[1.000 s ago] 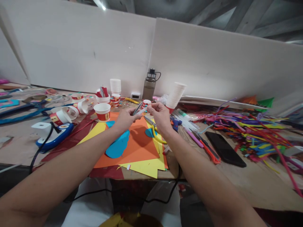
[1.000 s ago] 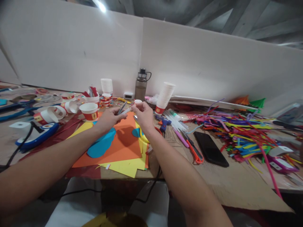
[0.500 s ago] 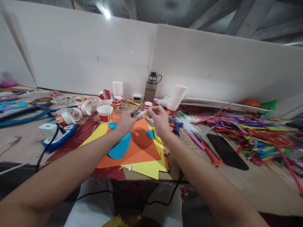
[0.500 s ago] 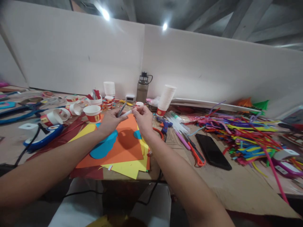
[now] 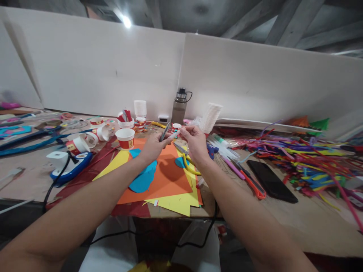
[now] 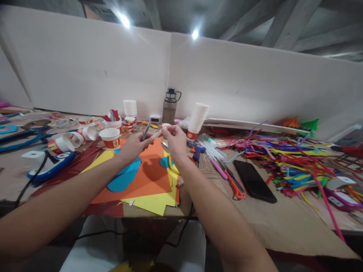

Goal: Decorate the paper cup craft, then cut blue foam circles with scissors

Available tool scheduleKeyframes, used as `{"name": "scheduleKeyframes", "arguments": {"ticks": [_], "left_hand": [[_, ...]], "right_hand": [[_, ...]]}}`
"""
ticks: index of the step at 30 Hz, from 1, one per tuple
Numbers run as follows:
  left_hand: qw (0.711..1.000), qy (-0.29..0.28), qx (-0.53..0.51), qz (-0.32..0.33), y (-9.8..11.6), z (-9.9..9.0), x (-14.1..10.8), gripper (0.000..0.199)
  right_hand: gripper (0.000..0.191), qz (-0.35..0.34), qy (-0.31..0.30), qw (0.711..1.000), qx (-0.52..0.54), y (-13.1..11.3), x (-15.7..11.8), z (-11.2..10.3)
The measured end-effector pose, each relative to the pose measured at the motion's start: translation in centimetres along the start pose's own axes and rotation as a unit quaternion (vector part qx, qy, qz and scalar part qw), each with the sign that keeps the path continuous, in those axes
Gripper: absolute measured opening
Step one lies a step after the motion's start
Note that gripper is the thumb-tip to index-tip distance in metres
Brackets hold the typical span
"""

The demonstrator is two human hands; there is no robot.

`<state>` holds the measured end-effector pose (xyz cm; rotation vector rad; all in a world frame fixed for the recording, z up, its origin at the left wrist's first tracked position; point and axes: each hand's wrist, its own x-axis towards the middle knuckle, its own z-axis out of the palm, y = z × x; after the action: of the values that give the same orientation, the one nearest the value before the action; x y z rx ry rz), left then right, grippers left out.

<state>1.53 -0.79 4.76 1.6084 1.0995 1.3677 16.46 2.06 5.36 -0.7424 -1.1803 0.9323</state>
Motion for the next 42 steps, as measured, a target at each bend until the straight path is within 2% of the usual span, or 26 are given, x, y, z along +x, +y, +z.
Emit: {"name": "scheduleKeyframes", "arguments": {"ticks": [8,14,23,26,29,33,38,42], "left_hand": [[1.000,0.011,0.019,0.021,-0.3,-0.3,0.2,0.026],[0.995,0.038,0.022,0.084,-0.6,-0.4,0.2,0.022],[0.985,0.072,0.081,0.132,-0.6,-0.7,0.2,0.019],[0.981,0.074,0.096,0.153,-0.7,-0.8,0.3,0.020],[0.978,0.070,0.105,0.166,-0.8,-0.8,0.2,0.018],[0.981,0.067,0.103,0.150,-0.6,-0.7,0.2,0.018],[0.991,0.033,0.066,0.109,-0.6,-0.2,0.1,0.026],[0.998,-0.028,0.015,0.048,-0.7,0.4,-0.1,0.033]], "right_hand": [[0.019,0.011,-0.009,1.000,0.003,-0.2,-0.4,0.2],[0.020,0.005,-0.013,1.000,-0.008,-0.1,-0.5,0.4],[0.026,0.024,-0.004,1.000,-0.007,0.2,-0.8,0.8],[0.026,0.017,0.005,1.000,0.003,0.4,-0.9,1.0],[0.028,0.039,0.002,0.999,0.016,0.4,-1.1,1.2],[0.027,0.040,-0.003,0.999,0.023,0.2,-1.1,1.2],[0.024,0.052,-0.013,0.998,0.017,0.4,-1.2,1.1],[0.024,0.059,-0.038,0.997,-0.024,0.7,-1.1,0.9]]}}
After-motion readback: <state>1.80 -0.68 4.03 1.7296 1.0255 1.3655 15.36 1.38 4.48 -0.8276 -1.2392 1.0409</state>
